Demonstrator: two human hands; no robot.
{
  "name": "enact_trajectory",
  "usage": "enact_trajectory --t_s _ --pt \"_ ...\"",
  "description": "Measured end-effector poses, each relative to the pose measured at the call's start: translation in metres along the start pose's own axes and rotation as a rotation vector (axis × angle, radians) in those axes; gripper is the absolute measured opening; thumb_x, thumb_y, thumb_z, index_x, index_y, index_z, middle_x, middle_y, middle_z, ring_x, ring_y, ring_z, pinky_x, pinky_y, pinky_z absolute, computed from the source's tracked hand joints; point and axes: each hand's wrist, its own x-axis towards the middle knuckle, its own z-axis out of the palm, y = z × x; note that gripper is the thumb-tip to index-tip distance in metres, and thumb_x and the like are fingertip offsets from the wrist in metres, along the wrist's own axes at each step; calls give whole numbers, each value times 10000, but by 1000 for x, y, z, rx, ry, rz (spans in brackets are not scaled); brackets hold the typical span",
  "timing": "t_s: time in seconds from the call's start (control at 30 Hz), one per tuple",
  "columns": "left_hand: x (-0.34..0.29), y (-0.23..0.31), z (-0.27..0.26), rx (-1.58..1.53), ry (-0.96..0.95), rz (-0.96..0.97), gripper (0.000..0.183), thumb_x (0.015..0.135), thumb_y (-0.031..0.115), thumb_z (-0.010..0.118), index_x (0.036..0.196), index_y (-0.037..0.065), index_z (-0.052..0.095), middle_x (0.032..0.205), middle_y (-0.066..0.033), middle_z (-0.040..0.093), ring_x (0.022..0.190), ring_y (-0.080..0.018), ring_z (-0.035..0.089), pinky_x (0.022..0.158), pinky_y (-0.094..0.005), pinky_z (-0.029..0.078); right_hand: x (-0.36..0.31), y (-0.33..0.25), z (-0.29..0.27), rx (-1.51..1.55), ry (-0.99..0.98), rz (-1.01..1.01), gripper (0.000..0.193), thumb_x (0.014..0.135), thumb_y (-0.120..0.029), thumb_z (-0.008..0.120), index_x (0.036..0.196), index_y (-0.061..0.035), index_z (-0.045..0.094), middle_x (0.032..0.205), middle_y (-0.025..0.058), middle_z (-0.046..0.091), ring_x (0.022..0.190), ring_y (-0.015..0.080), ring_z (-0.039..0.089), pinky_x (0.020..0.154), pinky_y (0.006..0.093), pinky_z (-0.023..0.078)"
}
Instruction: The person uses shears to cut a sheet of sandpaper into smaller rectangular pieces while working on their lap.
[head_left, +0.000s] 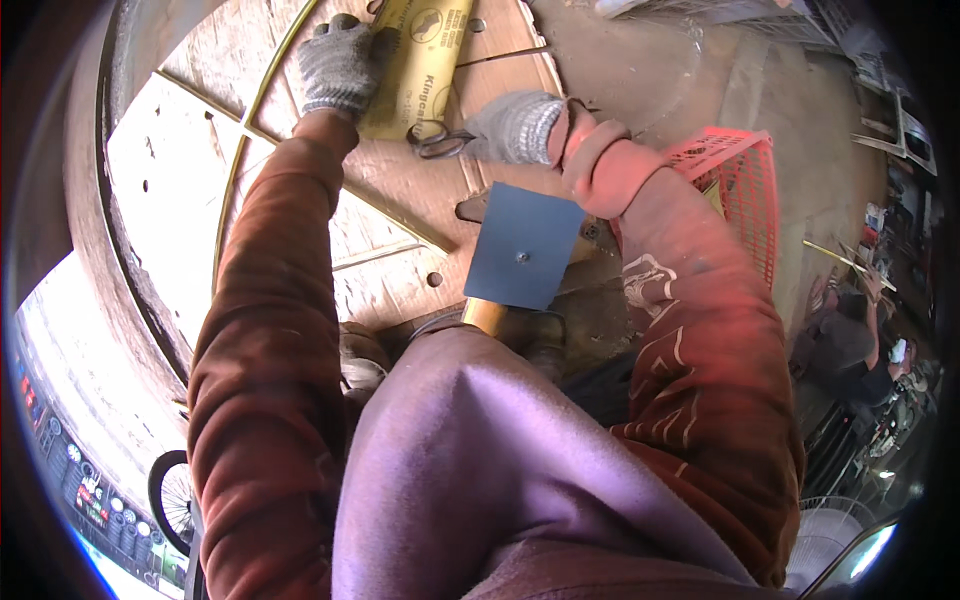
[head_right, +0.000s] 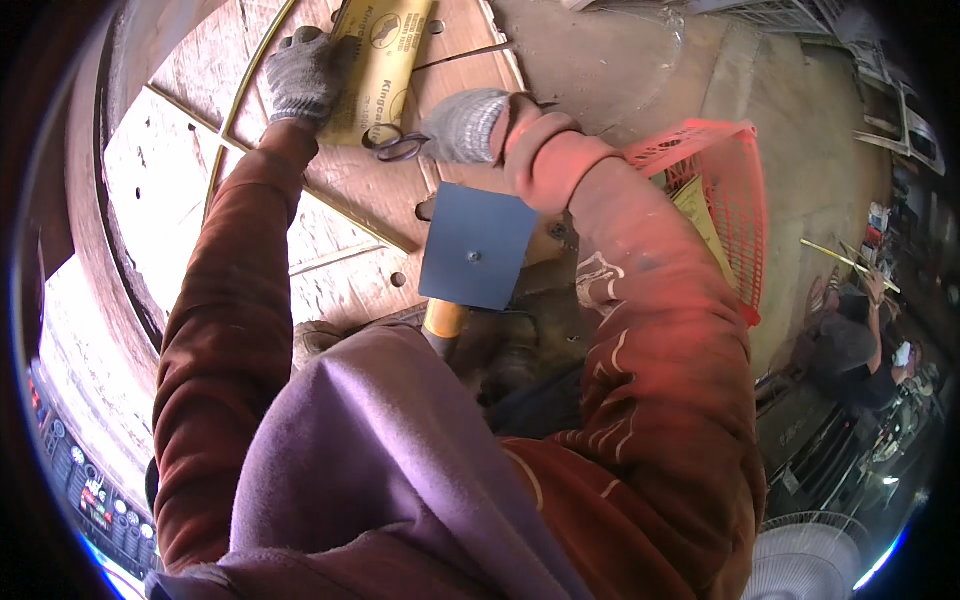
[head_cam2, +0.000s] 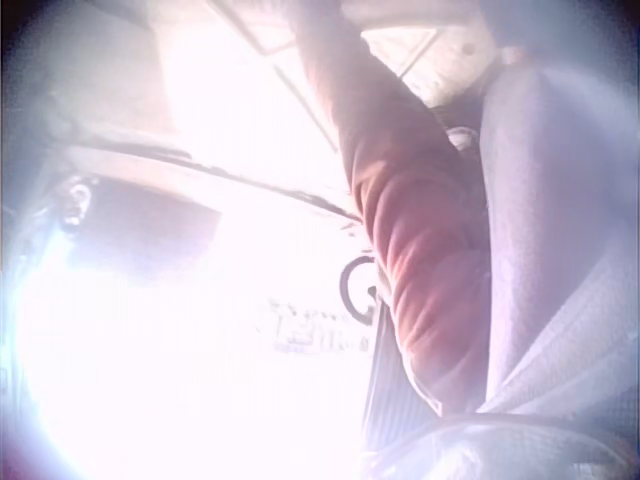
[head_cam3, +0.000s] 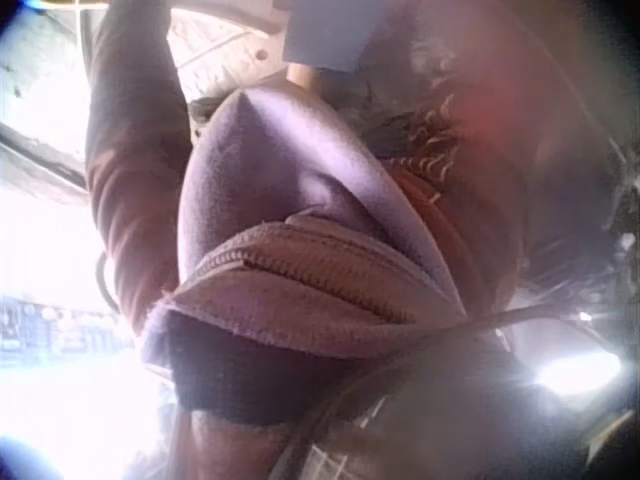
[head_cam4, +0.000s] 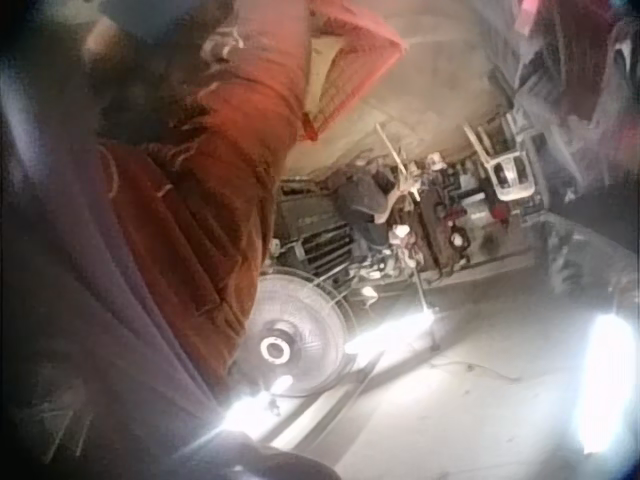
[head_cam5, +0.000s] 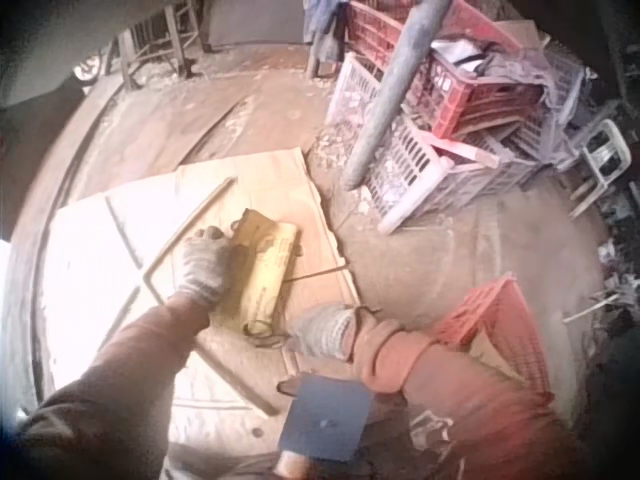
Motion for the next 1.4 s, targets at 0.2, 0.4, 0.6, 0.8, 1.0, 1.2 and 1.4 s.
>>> enact_trajectory --t_s 0.2,0.4,0.6,0.8,1.0,1.2,1.4 --pt "6 4 -22 -20 -156 -21 405 1011 438 638 1200 102 762 1163 -118 736 1051 -331 702 928 -461 544 -110 16 -47 377 645 138 414 981 -483 692 1175 -125 762 1053 106 760 986 306 721 848 439 558" --pt "28 -3 -102 -1553 101 -547 481 1061 406 640 1301 -9 677 1224 -121 744 979 -207 727 963 -355 576 -271 -1 -74 -123 1158 -143 272 954 -394 714 1125 -195 789 1131 46 745 1034 298 699 920 455 550" --pt "-72 142 -262 -2581 -495 -246 469 1087 373 603 1328 -29 623 1164 -156 726 981 -212 731 845 -358 636 -344 -132 -31 -775 1042 -64 218 894 -199 648 1068 -187 780 1211 56 673 1015 274 658 792 391 584" --pt "-145 204 -320 -2900 -903 -43 526 1102 389 558 1425 -27 559 1200 -194 703 838 -230 723 698 -355 632 -346 -188 26 -568 1107 -323 324 869 -205 711 1184 -131 713 1170 75 693 1017 274 705 845 429 599" --pt "-163 183 -366 -2863 -411 -57 441 1112 391 543 1290 -5 623 1107 -157 734 894 -271 733 790 -384 622 -343 -279 103 904 1673 -291 252 984 -96 689 1226 -29 689 1160 98 702 986 214 729 820 352 613" --pt "-161 143 -368 -2543 -86 -222 511 1125 380 511 1455 -5 570 1382 -188 686 1167 -294 724 1038 -430 585 -331 -304 105 1907 993 -546 273 1058 -180 669 1241 22 690 1090 95 737 899 184 750 763 363 681" --pt "-159 110 -364 -2048 418 -444 444 1031 340 692 1238 -53 680 1130 -88 737 956 -191 699 913 -327 575 -329 -299 98 1641 1056 -588 348 1027 -191 709 1302 20 681 1071 76 756 880 129 738 657 278 642"
